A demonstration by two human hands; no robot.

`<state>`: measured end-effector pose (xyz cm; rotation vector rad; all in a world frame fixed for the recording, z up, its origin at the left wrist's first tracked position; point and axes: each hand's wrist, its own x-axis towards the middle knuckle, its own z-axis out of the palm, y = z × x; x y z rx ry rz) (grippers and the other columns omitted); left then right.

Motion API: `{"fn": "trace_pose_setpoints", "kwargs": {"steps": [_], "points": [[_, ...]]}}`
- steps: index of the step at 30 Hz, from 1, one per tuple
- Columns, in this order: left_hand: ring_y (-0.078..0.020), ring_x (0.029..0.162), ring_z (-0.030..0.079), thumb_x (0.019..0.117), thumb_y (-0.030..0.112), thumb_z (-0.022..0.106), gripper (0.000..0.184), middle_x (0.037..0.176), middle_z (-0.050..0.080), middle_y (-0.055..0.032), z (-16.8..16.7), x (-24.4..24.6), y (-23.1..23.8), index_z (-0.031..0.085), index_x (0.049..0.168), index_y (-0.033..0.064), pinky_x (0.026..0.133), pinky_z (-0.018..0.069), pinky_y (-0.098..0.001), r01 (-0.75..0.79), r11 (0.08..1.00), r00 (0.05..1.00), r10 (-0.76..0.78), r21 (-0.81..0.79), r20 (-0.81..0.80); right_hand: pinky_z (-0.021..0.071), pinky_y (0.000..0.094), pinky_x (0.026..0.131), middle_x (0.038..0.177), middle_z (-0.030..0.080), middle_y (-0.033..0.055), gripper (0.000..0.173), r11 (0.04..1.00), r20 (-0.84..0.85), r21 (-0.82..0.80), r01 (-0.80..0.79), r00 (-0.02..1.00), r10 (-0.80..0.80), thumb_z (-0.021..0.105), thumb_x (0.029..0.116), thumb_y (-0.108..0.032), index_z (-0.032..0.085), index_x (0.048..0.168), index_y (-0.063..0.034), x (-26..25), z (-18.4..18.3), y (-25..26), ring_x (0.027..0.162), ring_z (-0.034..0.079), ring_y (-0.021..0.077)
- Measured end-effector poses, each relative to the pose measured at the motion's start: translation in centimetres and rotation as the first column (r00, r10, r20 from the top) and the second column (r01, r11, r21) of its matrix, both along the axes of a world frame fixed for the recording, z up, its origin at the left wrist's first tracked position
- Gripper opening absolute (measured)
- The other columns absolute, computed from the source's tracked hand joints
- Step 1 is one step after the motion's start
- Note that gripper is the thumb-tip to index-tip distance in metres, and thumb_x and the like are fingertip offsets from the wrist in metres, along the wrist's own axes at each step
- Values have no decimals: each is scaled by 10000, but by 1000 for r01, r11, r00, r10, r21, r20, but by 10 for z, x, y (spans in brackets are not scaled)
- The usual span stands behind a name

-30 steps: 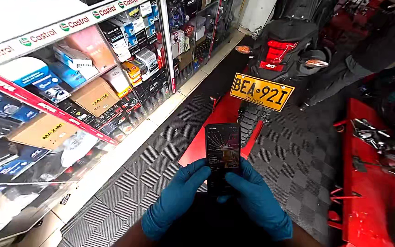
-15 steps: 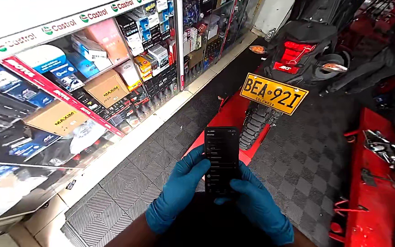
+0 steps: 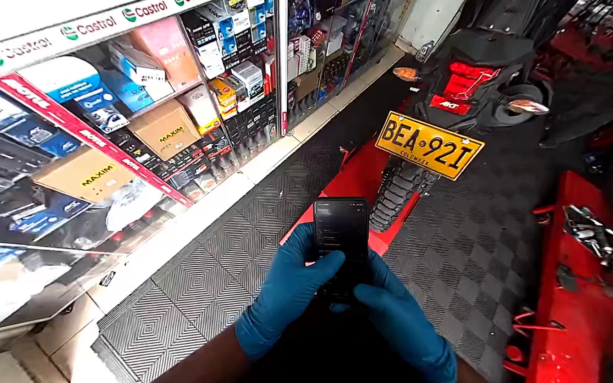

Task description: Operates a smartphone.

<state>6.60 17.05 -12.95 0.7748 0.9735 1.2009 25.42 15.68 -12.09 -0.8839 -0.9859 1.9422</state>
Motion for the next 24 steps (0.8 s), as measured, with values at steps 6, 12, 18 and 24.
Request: {"fn": "trace_pose_setpoints", "kwargs": {"steps": [6,12,18,24], "points": [[-240,932,727,912,50,737,323,1046,731,-158,7,4,3,644,1221,60,820,618,-367,-36,999,999,37,-13,22,592,494,895,1255,626,206,491,1000,-11,11,-19,1000,19,584,973,-125,441,1437,-52,2,1,3,1094,668,327],[-249,938,723,871,57,785,409,1047,725,-148,4,4,2,636,1249,95,812,626,-375,-1,1000,1000,2,26,-6,607,485,849,1231,635,211,458,1000,-52,-16,19,998,-19,601,964,-141,479,1396,-51,3,0,3,1063,680,322],[-245,1043,704,794,57,854,637,1143,706,-100,1,7,-2,577,1356,170,890,622,-381,17,995,997,-9,101,-80,607,467,847,1208,635,198,459,1000,-61,-3,7,998,-7,577,974,-139,466,1412,-61,4,1,5,1049,680,302],[-219,1099,686,771,42,868,789,1220,677,-72,0,6,-6,506,1450,215,925,616,-369,86,986,989,-67,143,-129,619,465,798,1161,657,197,444,998,-65,-51,43,997,-46,577,974,-148,485,1399,-62,6,2,1,993,701,297]]}}
